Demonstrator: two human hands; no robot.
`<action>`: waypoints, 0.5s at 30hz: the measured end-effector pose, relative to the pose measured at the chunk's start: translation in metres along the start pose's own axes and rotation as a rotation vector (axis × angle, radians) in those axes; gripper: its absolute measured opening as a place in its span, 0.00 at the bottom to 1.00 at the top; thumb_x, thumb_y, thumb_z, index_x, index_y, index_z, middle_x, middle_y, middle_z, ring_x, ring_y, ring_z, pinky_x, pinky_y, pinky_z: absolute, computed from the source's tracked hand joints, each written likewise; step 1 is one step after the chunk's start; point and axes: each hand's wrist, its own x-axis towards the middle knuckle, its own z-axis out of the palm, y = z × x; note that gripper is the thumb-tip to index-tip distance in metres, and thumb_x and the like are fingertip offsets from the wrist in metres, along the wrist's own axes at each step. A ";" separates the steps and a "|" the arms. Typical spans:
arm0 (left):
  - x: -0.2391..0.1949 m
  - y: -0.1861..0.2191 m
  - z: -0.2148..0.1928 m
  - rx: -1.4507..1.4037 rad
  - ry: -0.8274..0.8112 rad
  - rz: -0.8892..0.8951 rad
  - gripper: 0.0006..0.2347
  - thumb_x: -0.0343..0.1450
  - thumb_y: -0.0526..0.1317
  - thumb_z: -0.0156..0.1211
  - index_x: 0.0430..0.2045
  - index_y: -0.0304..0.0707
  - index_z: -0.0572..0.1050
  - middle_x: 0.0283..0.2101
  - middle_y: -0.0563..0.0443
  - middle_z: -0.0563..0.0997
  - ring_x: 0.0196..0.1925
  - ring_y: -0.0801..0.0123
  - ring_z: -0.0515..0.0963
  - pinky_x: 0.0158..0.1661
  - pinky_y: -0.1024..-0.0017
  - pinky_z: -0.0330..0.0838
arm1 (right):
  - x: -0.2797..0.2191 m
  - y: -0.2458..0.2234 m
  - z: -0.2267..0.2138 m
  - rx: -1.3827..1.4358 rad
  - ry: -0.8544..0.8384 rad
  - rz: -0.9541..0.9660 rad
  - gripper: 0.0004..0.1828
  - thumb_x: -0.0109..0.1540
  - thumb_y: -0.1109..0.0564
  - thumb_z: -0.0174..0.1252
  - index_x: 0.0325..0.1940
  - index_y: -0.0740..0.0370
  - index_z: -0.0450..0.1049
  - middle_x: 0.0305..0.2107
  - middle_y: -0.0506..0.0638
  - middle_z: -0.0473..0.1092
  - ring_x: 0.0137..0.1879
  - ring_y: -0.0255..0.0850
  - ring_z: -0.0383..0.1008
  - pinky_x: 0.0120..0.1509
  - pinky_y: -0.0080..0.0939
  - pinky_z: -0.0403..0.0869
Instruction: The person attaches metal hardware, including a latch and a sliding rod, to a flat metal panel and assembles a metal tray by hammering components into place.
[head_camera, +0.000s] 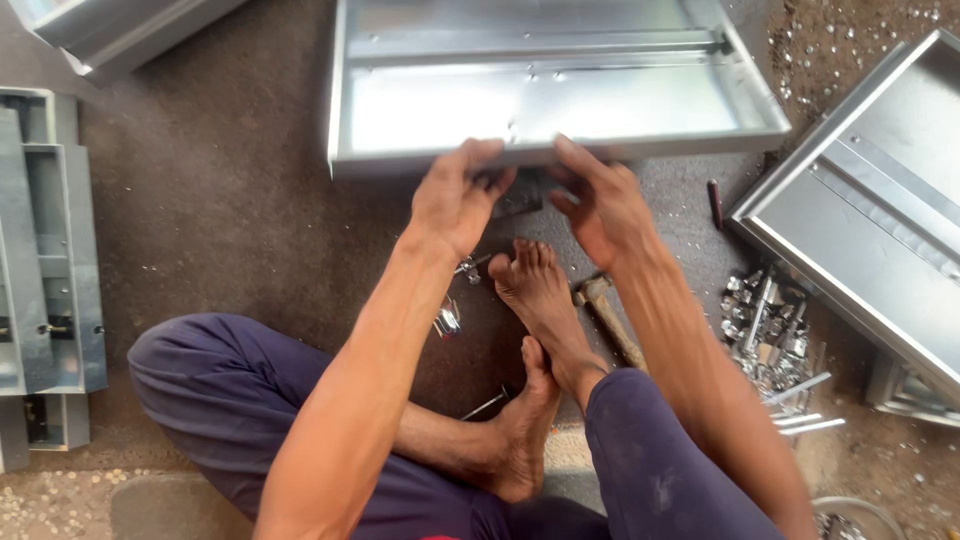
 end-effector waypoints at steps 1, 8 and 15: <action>-0.010 -0.008 -0.004 0.012 0.015 0.006 0.08 0.65 0.33 0.65 0.34 0.33 0.75 0.42 0.46 0.77 0.48 0.61 0.76 0.53 0.61 0.74 | -0.012 -0.002 -0.007 -0.046 0.072 -0.051 0.24 0.56 0.54 0.68 0.53 0.64 0.72 0.44 0.48 0.77 0.50 0.37 0.75 0.50 0.38 0.72; -0.048 -0.077 -0.086 0.065 -0.119 -0.117 0.08 0.69 0.32 0.69 0.39 0.32 0.79 0.43 0.49 0.80 0.50 0.67 0.77 0.56 0.70 0.73 | -0.030 0.056 -0.095 -0.354 0.319 -0.205 0.40 0.54 0.58 0.73 0.66 0.71 0.63 0.49 0.55 0.75 0.51 0.43 0.75 0.45 0.36 0.70; -0.052 -0.083 -0.072 0.346 -0.084 0.177 0.08 0.68 0.32 0.69 0.38 0.30 0.81 0.40 0.43 0.83 0.44 0.59 0.81 0.52 0.66 0.76 | -0.066 0.051 -0.074 -0.967 0.278 -0.435 0.23 0.64 0.57 0.66 0.61 0.69 0.73 0.46 0.56 0.78 0.48 0.42 0.79 0.52 0.34 0.75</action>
